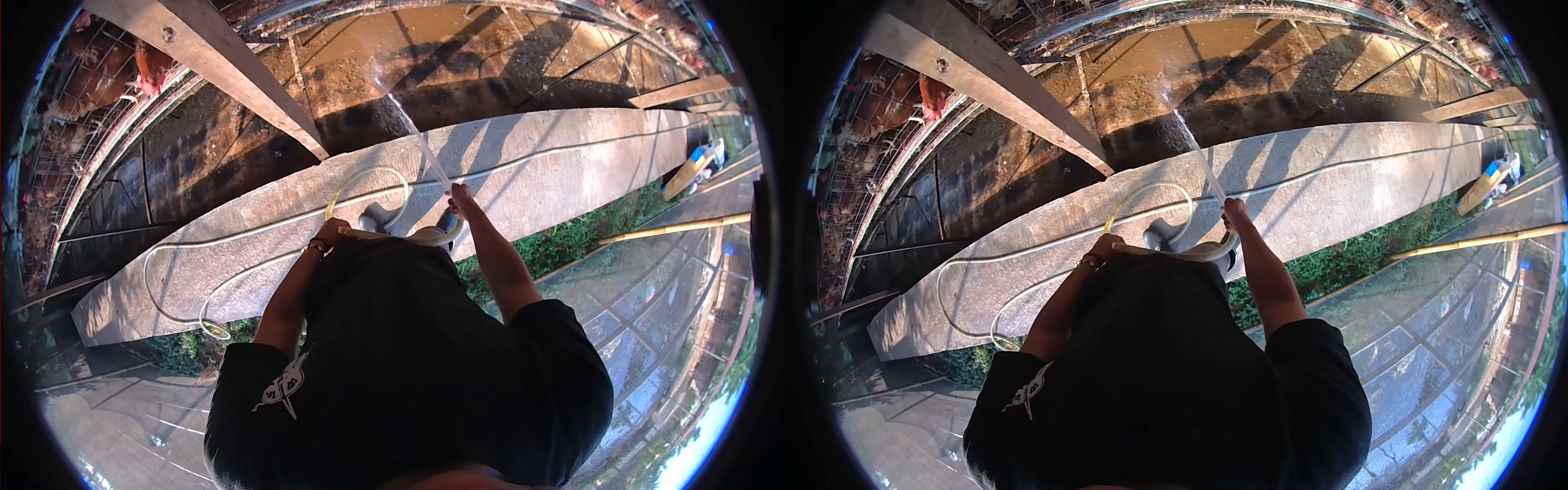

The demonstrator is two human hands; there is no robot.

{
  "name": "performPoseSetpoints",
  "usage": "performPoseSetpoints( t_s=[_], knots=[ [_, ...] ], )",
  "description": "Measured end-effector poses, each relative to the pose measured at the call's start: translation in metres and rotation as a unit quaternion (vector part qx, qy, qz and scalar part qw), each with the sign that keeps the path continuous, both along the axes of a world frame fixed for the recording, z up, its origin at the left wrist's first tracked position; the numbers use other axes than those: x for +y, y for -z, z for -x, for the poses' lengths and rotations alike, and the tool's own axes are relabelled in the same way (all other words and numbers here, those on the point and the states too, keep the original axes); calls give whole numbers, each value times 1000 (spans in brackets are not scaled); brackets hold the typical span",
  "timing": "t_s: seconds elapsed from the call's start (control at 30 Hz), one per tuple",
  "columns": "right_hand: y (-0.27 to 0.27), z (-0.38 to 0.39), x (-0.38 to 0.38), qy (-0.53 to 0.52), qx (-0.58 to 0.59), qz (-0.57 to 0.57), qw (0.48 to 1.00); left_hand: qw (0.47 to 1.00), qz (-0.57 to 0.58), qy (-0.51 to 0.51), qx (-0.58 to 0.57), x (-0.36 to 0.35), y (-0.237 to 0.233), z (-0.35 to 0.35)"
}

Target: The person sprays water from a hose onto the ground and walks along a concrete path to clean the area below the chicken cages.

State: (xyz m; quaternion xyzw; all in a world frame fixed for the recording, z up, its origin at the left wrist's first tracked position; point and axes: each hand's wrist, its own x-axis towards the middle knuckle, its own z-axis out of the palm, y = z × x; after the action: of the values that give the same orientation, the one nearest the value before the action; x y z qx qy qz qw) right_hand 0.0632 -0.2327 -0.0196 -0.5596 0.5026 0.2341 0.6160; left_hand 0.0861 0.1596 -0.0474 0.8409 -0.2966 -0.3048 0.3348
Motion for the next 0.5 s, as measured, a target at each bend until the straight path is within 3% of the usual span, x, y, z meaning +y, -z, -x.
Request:
performPoseSetpoints(
  t_s=[0.5],
  knots=[
    [4,6,-10,64,-44,29,997,999,11,-16,34,-2,-2,-2]
  ],
)
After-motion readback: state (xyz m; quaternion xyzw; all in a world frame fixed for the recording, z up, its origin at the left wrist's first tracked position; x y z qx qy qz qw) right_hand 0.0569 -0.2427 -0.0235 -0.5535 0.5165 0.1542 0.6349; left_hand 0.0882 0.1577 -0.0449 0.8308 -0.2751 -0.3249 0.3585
